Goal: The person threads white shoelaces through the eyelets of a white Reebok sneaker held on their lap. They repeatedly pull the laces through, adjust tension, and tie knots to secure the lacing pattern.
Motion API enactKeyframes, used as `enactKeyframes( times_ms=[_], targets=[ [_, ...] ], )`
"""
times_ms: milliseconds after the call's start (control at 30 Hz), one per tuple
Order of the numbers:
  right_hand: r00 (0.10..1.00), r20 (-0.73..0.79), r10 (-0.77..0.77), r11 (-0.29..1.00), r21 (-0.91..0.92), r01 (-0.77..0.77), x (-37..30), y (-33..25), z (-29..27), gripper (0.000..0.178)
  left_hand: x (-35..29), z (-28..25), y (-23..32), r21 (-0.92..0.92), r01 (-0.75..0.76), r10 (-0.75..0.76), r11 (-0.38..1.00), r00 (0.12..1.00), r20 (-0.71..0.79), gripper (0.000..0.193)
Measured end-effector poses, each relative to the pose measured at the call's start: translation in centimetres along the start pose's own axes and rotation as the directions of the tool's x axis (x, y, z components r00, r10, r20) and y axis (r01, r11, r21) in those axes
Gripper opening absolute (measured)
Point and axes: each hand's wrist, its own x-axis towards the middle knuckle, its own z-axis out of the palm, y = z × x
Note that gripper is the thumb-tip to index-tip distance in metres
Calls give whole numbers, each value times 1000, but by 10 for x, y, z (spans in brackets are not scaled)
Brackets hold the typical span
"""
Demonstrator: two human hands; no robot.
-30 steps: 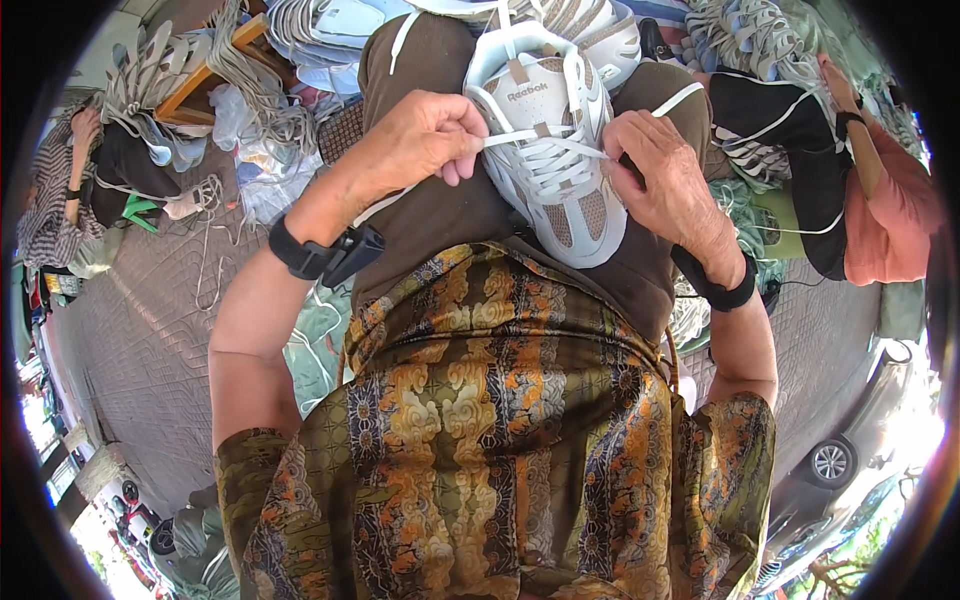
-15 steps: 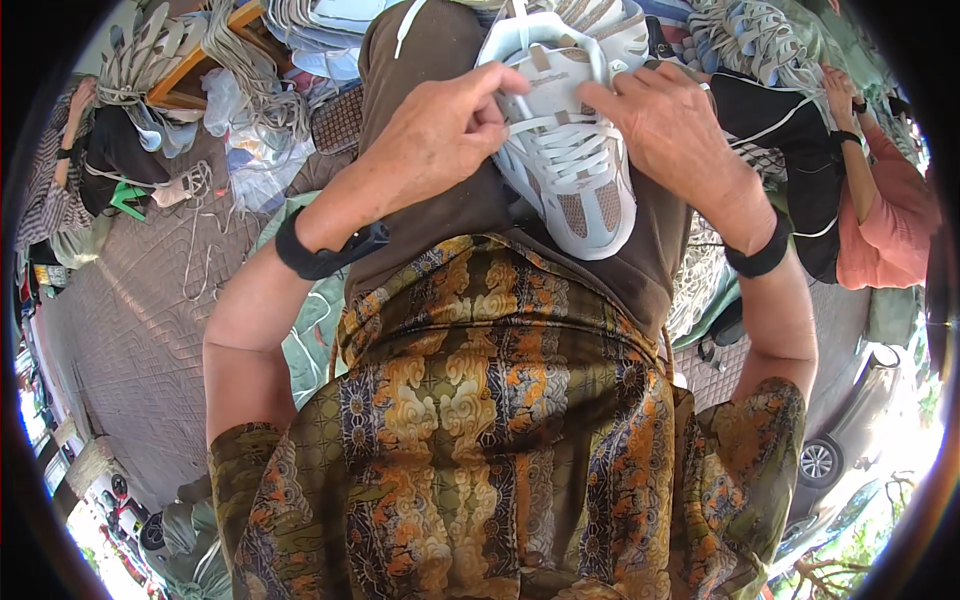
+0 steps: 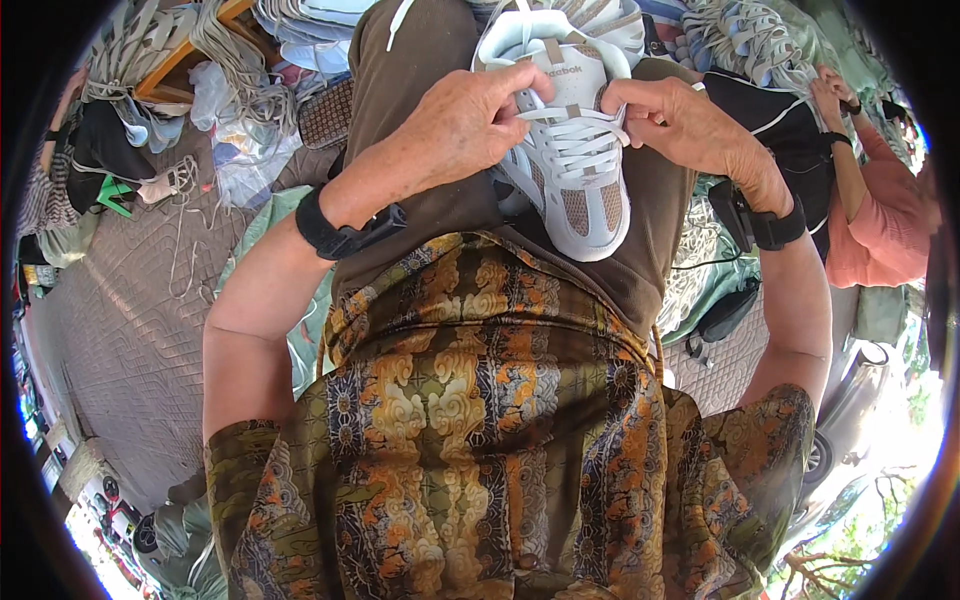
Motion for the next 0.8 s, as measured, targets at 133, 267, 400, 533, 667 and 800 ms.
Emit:
enactKeyframes(
  times_ms=[133, 267, 400, 533, 667, 800],
  targets=[
    [999, 31, -21, 999, -42, 22, 2, 5, -2, 21, 1, -2, 6, -158, 109, -103, 981, 994, 49, 26],
    [996, -53, -77, 970, -237, 62, 2, 5, -4, 17, 5, -3, 4, -129, 80, -74, 988, 996, 52, 27],
    [997, 58, 51, 970, -241, -36, 8, -12, -15, 17, 5, 0, 6, -37, 31, -30, 999, 999, 15, 27],
    [984, 133, 120, 954, -290, -77, 25, -14, -22, 26, 5, 0, 6, -22, 23, -23, 1000, 1000, 16, 28],
    [939, 260, 226, 926, -356, -124, 38, -21, -25, 28, 3, 2, 1, -11, 2, -2, 1000, 1000, 6, 28],
    [923, 380, -62, 921, -334, 199, 40, 3, -28, 26, 4, 4, -1, 6, -26, 26, 1000, 1000, 2, 28]
  ],
)
